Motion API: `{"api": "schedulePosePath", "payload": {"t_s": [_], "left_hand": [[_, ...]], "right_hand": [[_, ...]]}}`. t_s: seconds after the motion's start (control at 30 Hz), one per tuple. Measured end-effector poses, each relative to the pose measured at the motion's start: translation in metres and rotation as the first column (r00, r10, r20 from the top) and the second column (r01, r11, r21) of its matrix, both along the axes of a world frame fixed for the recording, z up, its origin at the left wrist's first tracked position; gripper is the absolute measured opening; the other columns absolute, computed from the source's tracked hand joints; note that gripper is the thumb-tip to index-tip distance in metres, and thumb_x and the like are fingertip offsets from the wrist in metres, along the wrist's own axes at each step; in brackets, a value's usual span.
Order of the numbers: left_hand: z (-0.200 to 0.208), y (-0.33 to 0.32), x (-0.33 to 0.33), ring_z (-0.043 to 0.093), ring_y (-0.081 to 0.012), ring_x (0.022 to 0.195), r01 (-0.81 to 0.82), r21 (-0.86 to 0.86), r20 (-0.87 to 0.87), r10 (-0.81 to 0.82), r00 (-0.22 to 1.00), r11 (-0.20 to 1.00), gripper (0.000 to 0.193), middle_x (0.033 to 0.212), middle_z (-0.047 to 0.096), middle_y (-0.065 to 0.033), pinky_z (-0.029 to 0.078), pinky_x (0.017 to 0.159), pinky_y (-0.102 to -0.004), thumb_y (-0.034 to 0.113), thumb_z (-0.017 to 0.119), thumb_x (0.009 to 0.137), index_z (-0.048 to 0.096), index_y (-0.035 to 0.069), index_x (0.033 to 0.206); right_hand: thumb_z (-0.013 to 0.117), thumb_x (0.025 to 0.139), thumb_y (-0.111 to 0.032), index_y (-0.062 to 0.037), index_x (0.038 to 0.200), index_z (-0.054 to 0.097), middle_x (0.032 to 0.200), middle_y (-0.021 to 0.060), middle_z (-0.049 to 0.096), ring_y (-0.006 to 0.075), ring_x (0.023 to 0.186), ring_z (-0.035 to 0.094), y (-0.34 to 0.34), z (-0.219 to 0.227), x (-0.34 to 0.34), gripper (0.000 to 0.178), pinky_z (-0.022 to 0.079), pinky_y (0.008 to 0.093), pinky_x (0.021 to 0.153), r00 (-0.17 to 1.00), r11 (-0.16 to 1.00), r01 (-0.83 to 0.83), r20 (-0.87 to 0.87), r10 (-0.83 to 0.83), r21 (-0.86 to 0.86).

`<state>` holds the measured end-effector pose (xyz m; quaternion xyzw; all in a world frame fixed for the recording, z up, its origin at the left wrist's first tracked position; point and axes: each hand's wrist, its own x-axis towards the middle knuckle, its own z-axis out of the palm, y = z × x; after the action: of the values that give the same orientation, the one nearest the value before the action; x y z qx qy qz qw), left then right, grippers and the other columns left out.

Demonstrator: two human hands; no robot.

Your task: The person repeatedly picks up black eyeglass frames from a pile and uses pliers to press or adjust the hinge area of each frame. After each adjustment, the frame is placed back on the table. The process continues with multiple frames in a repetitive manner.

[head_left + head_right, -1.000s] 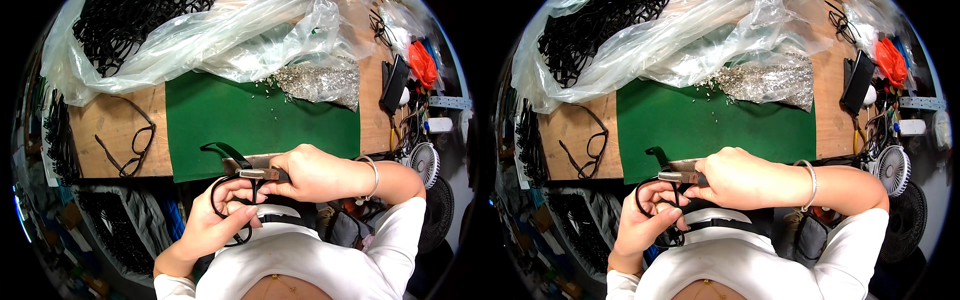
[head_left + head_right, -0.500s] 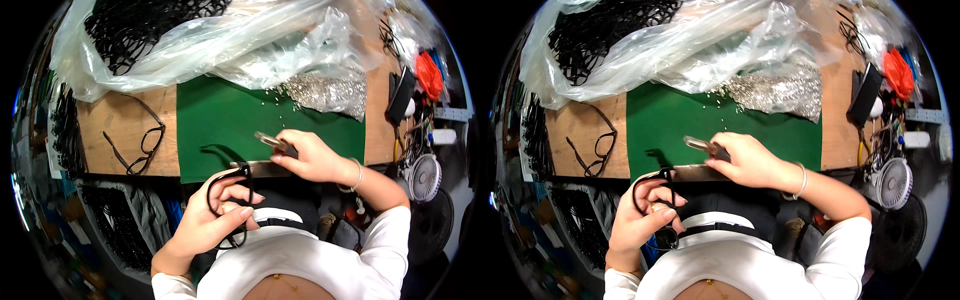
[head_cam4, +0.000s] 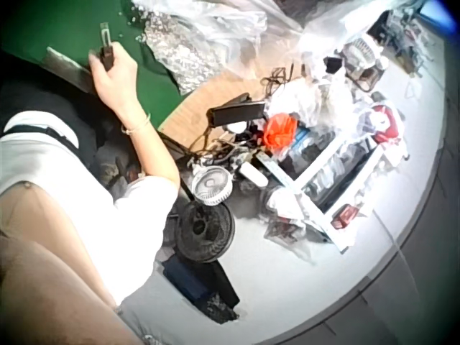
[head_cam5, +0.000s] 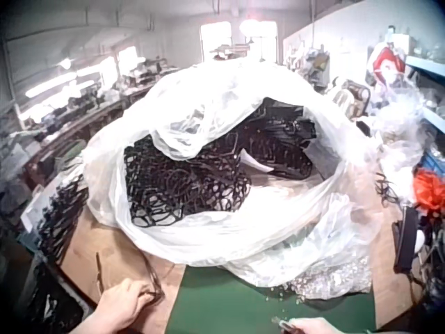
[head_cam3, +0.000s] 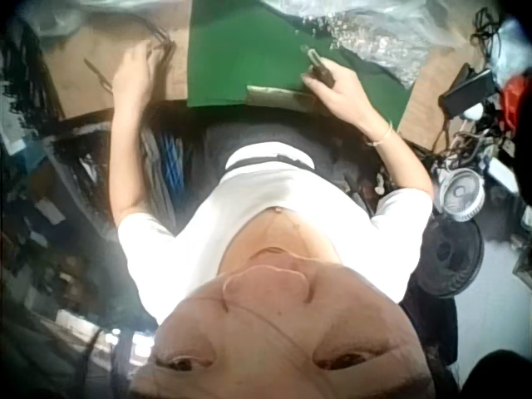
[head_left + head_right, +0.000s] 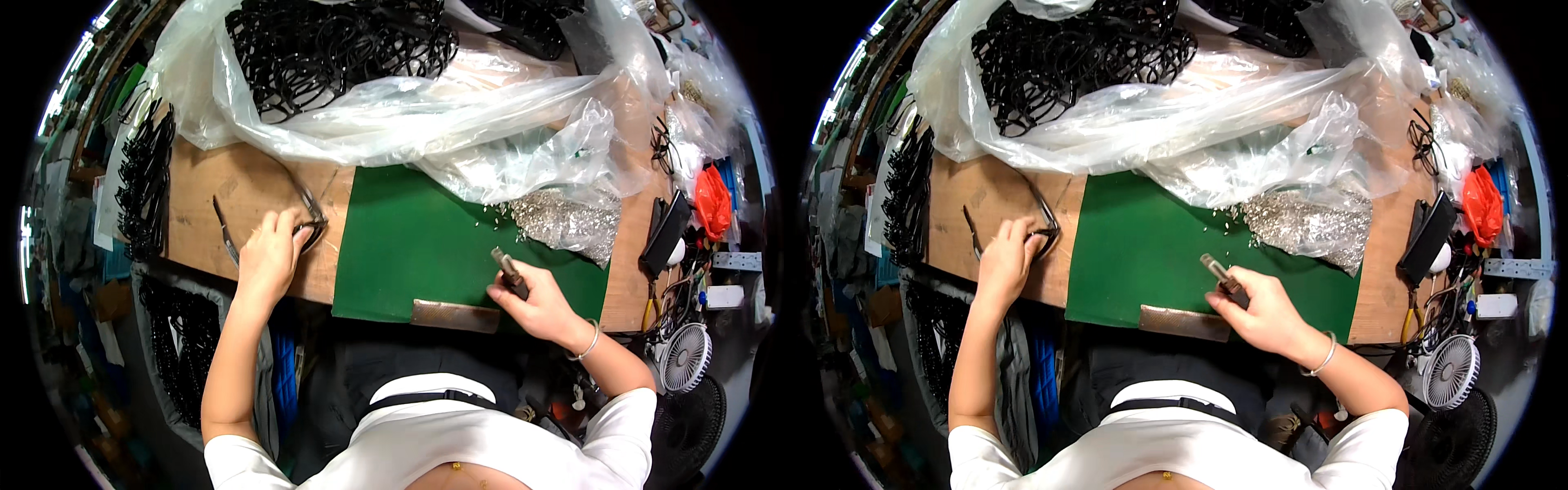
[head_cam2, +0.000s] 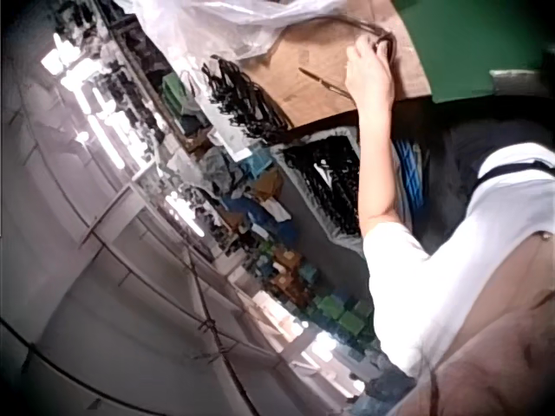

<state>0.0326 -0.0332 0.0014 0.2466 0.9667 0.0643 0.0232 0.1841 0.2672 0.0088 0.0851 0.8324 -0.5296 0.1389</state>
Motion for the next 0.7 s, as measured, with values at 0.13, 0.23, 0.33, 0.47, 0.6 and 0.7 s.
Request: {"api": "schedulePosePath", "payload": {"t_s": [0.13,0.23,0.33,0.47,0.6,0.7], "left_hand": [[0.005,-0.019,-0.018,0.056,-0.0284,0.077,0.116,0.162,-0.002,-0.117,0.993,0.980,0.032,0.091,0.053,-0.0127,0.046,0.068,-0.0354,0.023,0.060,0.079,0.050,0.004,0.102],[0.021,0.014,-0.062,0.055,-0.0199,0.078,0.188,0.596,-0.174,-0.103,0.979,0.781,0.026,0.086,0.055,-0.0099,0.045,0.067,-0.0326,0.018,0.060,0.079,0.053,0.001,0.098],[0.024,0.023,-0.129,0.054,-0.0303,0.084,0.206,0.201,-0.586,-0.052,0.809,0.958,0.014,0.089,0.056,-0.0144,0.046,0.071,-0.0357,0.007,0.055,0.077,0.054,0.001,0.090],[0.012,0.030,-0.155,0.052,-0.0313,0.084,-0.021,-0.151,-0.400,-0.042,0.915,0.988,0.010,0.083,0.055,-0.0125,0.043,0.074,-0.0392,0.010,0.057,0.076,0.055,0.003,0.083],[0.061,0.066,-0.120,0.052,-0.0203,0.073,0.313,0.241,-0.303,-0.235,0.924,0.919,0.008,0.074,0.054,-0.0085,0.040,0.067,-0.0294,0.009,0.054,0.079,0.054,0.001,0.082],[0.080,0.089,-0.072,0.052,-0.0083,0.067,0.074,0.756,0.128,-0.259,0.957,0.650,0.015,0.075,0.058,-0.0040,0.042,0.061,-0.0214,0.014,0.051,0.086,0.052,-0.001,0.085]], "right_hand": [[0.061,0.075,-0.014,0.0003,0.070,0.051,0.059,0.0120,0.048,0.0232,0.051,0.046,0.005,0.005,0.005,0.018,0.038,0.0311,0.050,0.998,0.998,-0.026,-0.056,0.030,0.063],[0.060,0.074,-0.013,-0.0001,0.071,0.053,0.064,0.0124,0.052,0.0247,0.055,0.050,0.008,0.005,0.005,0.015,0.040,0.0321,0.052,0.999,0.994,-0.009,-0.037,0.014,0.111],[0.063,0.071,-0.009,0.0009,0.070,0.051,0.061,0.0098,0.048,0.0215,0.052,0.045,-0.009,0.002,0.001,0.016,0.037,0.0305,0.050,0.957,0.987,-0.131,-0.248,0.152,0.096],[0.064,0.068,-0.008,-0.0012,0.070,0.053,0.063,0.0123,0.051,0.0283,0.059,0.051,-0.003,0.002,0.013,0.013,0.041,0.0341,0.053,0.948,0.965,-0.115,-0.266,0.177,0.235],[0.062,0.067,-0.007,-0.0022,0.083,0.054,0.081,0.0124,0.052,0.0282,0.072,0.052,0.013,-0.005,0.017,0.019,0.043,0.0352,0.062,0.933,0.886,-0.067,-0.285,0.219,0.459],[0.061,0.066,-0.008,0.0006,0.097,0.051,0.092,0.0110,0.049,0.0257,0.077,0.050,0.006,-0.006,0.001,0.033,0.043,0.0342,0.064,0.881,0.728,-0.043,-0.318,0.351,0.684]]}}
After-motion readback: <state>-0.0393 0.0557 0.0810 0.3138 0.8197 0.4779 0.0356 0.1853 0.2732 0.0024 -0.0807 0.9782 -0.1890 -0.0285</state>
